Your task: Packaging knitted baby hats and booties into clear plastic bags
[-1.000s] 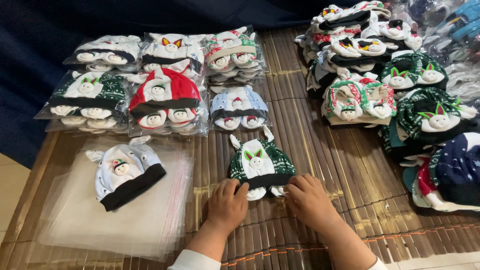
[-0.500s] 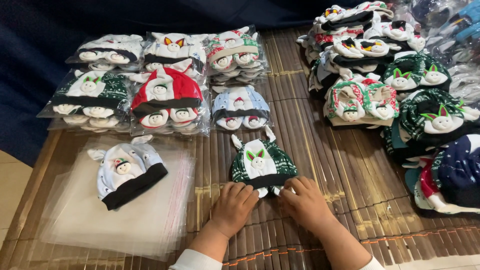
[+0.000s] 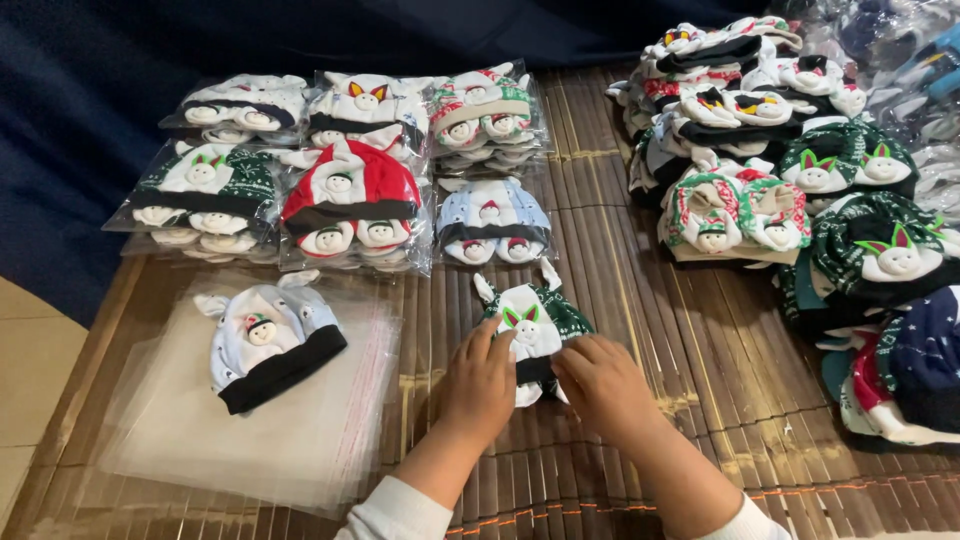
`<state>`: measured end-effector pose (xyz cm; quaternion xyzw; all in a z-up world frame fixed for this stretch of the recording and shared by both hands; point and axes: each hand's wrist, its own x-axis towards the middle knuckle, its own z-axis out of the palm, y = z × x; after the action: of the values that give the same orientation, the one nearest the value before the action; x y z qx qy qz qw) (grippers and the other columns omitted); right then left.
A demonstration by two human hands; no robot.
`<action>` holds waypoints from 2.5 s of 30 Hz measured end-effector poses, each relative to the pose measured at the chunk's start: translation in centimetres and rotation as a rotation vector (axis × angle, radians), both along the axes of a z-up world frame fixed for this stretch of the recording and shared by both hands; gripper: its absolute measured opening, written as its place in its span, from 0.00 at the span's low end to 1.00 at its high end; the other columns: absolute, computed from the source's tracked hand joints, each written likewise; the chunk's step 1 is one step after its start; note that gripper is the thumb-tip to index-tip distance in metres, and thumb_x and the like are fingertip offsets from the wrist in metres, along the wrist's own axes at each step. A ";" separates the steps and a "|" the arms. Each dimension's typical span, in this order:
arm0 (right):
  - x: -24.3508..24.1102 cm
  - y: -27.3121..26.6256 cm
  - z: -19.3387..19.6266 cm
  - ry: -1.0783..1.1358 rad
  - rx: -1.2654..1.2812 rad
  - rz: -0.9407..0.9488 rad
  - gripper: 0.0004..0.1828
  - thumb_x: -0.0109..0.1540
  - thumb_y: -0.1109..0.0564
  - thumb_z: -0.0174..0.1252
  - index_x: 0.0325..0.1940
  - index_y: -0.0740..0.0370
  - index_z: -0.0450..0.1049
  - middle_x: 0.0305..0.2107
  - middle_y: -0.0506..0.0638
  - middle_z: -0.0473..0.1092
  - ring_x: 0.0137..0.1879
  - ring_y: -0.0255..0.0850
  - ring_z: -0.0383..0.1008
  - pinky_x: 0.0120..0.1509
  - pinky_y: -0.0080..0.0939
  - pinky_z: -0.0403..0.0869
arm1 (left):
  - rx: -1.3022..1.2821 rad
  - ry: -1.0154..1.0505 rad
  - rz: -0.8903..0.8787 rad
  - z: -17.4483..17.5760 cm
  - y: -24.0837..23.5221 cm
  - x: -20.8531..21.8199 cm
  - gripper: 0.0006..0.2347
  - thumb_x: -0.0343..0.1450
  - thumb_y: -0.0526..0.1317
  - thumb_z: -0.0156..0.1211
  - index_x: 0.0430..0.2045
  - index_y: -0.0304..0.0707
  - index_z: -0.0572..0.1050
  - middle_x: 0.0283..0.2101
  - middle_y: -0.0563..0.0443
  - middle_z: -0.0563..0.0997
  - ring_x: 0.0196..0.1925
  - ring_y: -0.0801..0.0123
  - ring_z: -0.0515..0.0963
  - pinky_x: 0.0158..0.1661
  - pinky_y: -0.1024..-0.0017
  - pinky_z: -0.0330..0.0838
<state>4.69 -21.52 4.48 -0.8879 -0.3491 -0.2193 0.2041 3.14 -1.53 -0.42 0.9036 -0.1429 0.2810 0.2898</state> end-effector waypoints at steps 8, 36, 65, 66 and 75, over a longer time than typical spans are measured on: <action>2.4 1.0 -9.1 0.018 -0.264 -0.246 0.39 0.67 0.35 0.44 0.79 0.53 0.53 0.75 0.55 0.54 0.79 0.48 0.54 0.74 0.53 0.59 | 0.267 0.322 0.004 -3.9 -1.0 3.5 0.27 0.74 0.45 0.47 0.68 0.30 0.59 0.76 0.36 0.54 0.77 0.49 0.51 0.69 0.44 0.44; 7.4 0.3 -10.4 0.145 -0.158 -0.361 0.36 0.67 0.35 0.43 0.74 0.56 0.61 0.74 0.48 0.56 0.78 0.44 0.55 0.78 0.63 0.52 | 0.258 0.179 -0.006 -1.7 -1.1 1.1 0.26 0.72 0.47 0.49 0.66 0.35 0.65 0.74 0.42 0.61 0.76 0.53 0.58 0.68 0.44 0.46; 9.5 -0.9 -10.6 0.399 -0.143 -0.322 0.37 0.64 0.37 0.45 0.76 0.50 0.57 0.77 0.42 0.50 0.81 0.39 0.47 0.80 0.58 0.44 | 0.188 0.179 0.584 -5.8 19.7 -12.1 0.18 0.65 0.39 0.63 0.51 0.52 0.81 0.67 0.43 0.71 0.72 0.52 0.66 0.68 0.49 0.58; 9.4 -0.5 -10.0 0.398 -0.143 -0.322 0.37 0.64 0.37 0.45 0.76 0.50 0.57 0.77 0.42 0.50 0.81 0.39 0.47 0.80 0.58 0.44 | 0.188 0.178 0.584 -5.3 19.6 -12.2 0.18 0.65 0.39 0.63 0.51 0.52 0.81 0.67 0.43 0.71 0.72 0.52 0.66 0.68 0.49 0.58; -1.3 12.9 1.0 0.481 0.284 0.242 0.30 0.60 0.59 0.61 0.66 0.61 0.64 0.62 0.59 0.68 0.68 0.53 0.68 0.73 0.58 0.66 | -0.013 0.216 0.539 -1.3 19.4 -12.1 0.18 0.68 0.38 0.59 0.54 0.51 0.79 0.57 0.56 0.81 0.58 0.63 0.79 0.57 0.63 0.67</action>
<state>3.36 -8.61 5.48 -0.8290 -0.3596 -0.0233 0.4276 -8.99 17.84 -1.71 0.9318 0.1359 0.2512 0.2241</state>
